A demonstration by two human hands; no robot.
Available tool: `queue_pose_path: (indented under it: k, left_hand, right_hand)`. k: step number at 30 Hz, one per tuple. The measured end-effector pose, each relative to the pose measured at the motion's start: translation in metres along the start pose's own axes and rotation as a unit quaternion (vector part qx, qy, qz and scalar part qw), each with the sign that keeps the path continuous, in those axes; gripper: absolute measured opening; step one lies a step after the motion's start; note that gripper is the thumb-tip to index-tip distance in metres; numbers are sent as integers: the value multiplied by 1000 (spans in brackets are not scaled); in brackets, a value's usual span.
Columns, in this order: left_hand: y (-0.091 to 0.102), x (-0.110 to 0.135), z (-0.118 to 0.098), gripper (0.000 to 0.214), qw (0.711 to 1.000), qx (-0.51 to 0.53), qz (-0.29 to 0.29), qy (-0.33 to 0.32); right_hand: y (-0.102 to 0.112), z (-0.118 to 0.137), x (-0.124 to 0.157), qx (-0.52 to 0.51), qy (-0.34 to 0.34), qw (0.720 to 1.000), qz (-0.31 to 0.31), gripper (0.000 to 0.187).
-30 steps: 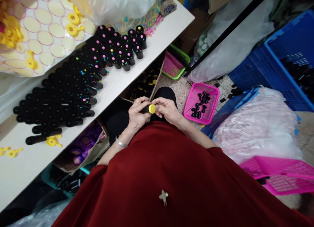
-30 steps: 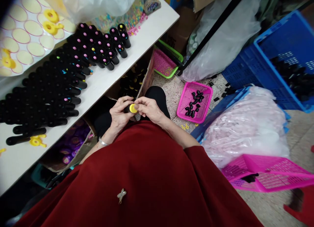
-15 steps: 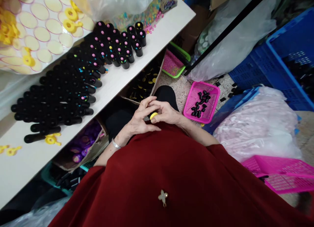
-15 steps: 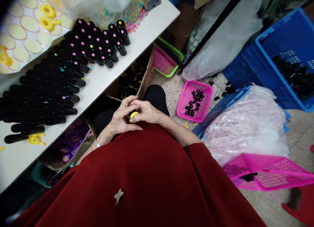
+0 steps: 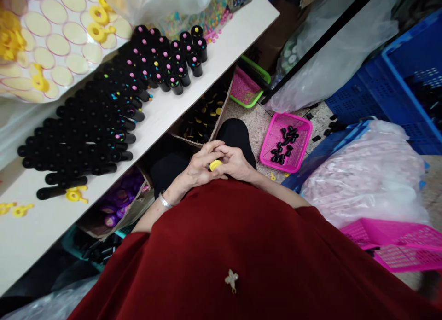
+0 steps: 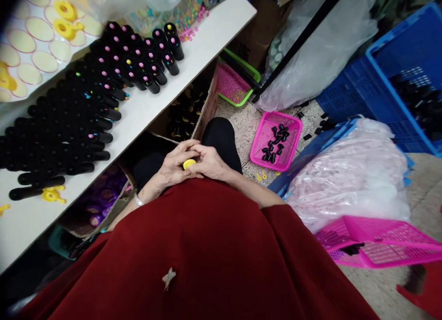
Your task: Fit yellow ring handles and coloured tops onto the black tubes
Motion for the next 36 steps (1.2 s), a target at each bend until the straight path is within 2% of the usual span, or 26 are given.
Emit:
queue_pose_path:
  k: [3, 7, 9, 13, 15, 18, 20, 24, 27, 30, 33, 36]
  left_hand:
    - [4, -1, -1, 48, 1000, 0, 4, 1]
    - [2, 2, -6, 41, 1000, -12, -26, -10]
    - [-2, 4, -2, 42, 999, -14, -49, 2]
    - [-5, 8, 21, 45, 993, -29, -61, 96]
    - [-3, 10, 27, 44, 991, -55, -51, 114]
    - [7, 11, 25, 45, 984, -128, -72, 96]
    - [13, 11, 19, 48, 976, -173, -104, 85]
    - [18, 11, 9, 52, 967, -207, -131, 72]
    - [19, 9, 4, 51, 974, -192, -101, 59]
    - [22, 9, 2, 41, 986, -144, -62, 59]
    - [24, 11, -1, 32, 991, -114, -48, 56]
    - [24, 9, -8, 27, 989, -131, -45, 54]
  right_hand:
    - [-1, 6, 3, -28, -18, 999, 22, 49]
    - [-4, 12, 6, -27, -36, 998, 43, 49]
    - [-1, 6, 4, -29, -36, 999, 16, 43]
    - [7, -16, -9, -92, -42, 994, -48, 30]
    - [4, -22, -14, -116, -47, 992, -23, 35]
    - [2, -19, -17, -113, -23, 993, 5, 53]
    - [5, -14, -16, -92, -3, 996, -20, 60]
    - [7, -1, -12, -16, 20, 999, -46, 43]
    - [7, 11, -7, 41, 50, 997, -33, 34]
    - [9, 22, -3, 105, 99, 989, -32, 32]
    - [7, 33, 2, 181, 152, 971, -16, 36]
    - [1, 41, 9, 248, 195, 949, 7, 33]
Point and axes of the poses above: each hand's wrist, its own x-axis away from the middle knuckle, its own y-axis out of the back of the hand, z = x × y, the point moved 6 cm from there along -x, towards the middle knuckle, and after that the axes turned 2 degrees about -z, right-handed, at the moved point
